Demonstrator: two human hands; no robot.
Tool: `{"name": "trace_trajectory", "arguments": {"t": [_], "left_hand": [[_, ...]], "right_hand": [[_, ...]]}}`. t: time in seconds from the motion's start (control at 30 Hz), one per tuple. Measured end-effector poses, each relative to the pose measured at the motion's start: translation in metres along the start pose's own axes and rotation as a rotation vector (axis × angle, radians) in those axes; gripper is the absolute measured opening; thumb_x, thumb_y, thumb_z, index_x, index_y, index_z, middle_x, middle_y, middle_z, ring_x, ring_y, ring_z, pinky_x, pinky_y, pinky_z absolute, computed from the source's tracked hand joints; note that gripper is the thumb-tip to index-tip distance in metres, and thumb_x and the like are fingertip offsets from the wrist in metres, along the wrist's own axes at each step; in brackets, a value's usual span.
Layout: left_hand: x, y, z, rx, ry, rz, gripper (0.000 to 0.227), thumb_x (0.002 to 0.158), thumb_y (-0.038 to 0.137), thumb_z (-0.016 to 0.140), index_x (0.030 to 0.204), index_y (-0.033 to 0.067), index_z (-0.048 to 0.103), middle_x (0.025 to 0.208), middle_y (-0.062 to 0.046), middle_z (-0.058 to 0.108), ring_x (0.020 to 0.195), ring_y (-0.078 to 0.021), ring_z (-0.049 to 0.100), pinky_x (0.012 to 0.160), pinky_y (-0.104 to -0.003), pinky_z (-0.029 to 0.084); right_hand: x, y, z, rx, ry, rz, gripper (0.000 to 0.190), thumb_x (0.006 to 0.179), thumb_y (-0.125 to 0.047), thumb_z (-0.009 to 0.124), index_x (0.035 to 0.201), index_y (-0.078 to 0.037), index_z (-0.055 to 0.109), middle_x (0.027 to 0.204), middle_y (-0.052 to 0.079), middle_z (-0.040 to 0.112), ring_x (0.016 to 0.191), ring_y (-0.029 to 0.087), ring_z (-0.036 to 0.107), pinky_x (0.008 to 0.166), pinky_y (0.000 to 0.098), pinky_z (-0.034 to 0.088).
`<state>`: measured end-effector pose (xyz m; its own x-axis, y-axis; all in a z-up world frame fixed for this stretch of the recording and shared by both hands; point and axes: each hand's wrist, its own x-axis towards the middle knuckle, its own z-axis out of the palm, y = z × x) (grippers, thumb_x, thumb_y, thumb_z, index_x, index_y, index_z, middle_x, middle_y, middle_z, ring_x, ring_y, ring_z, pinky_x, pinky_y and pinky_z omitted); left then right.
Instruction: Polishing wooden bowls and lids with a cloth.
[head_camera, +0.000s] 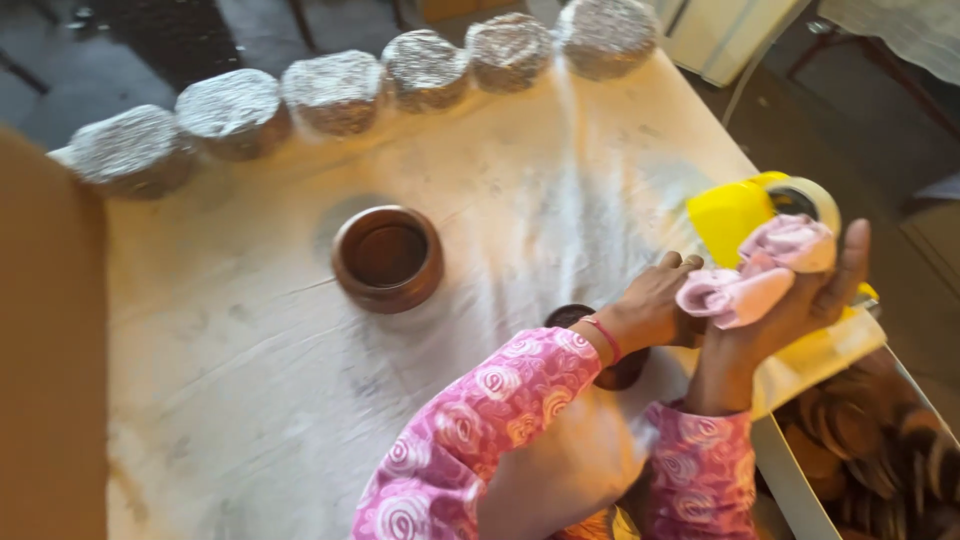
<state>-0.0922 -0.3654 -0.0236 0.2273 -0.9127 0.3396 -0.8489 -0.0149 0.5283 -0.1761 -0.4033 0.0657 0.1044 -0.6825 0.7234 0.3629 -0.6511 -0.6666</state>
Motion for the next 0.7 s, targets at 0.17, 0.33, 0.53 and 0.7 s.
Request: {"name": "trace_trajectory", "arguments": {"t": [0.17, 0.33, 0.53, 0.7], "left_hand": [[-0.066, -0.004, -0.08, -0.169, 0.303, -0.04, 0.079, 0.071, 0.053, 0.087, 0.131, 0.0079, 0.061, 0.128, -0.011, 0.061, 0.113, -0.0295, 0.059, 0.095, -0.043, 0.052], [-0.187, -0.037, -0.146, -1.916, 0.379, -0.279, 0.062, 0.105, 0.045, 0.056, 0.155, 0.0103, 0.048, 0.128, -0.013, 0.064, 0.115, -0.0257, 0.064, 0.1, -0.046, 0.053], [-0.274, -0.025, -0.213, -1.952, 0.752, -0.317, 0.067, 0.104, 0.057, 0.046, 0.151, 0.0088, 0.049, 0.131, -0.017, 0.065, 0.119, -0.0296, 0.064, 0.105, -0.048, 0.051], [-0.287, -0.037, -0.214, -1.932, 0.923, -0.224, 0.063, 0.108, 0.052, 0.043, 0.151, 0.0063, 0.048, 0.136, -0.016, 0.064, 0.124, -0.0302, 0.062, 0.11, -0.047, 0.048]], "right_hand": [[0.001, 0.009, 0.01, 0.393, 0.018, 0.293, 0.025, 0.102, -0.015, 0.058, 0.123, -0.001, 0.061, 0.116, 0.012, 0.063, 0.097, 0.021, 0.066, 0.09, 0.0369, 0.06], [-0.011, 0.015, 0.019, 0.609, -0.219, 0.401, 0.018, 0.093, -0.006, 0.045, 0.088, 0.001, 0.061, 0.088, 0.014, 0.066, 0.078, 0.027, 0.063, 0.081, 0.0411, 0.058], [-0.05, -0.039, 0.075, 0.346, -0.706, 0.342, 0.022, 0.105, -0.011, 0.053, 0.09, 0.002, 0.061, 0.1, 0.013, 0.066, 0.091, 0.021, 0.064, 0.086, 0.0319, 0.053], [-0.125, -0.091, 0.157, 0.5, -0.873, 0.175, 0.003, 0.099, -0.004, 0.064, 0.096, -0.004, 0.062, 0.114, 0.013, 0.065, 0.105, 0.019, 0.064, 0.093, 0.0325, 0.054]]}}
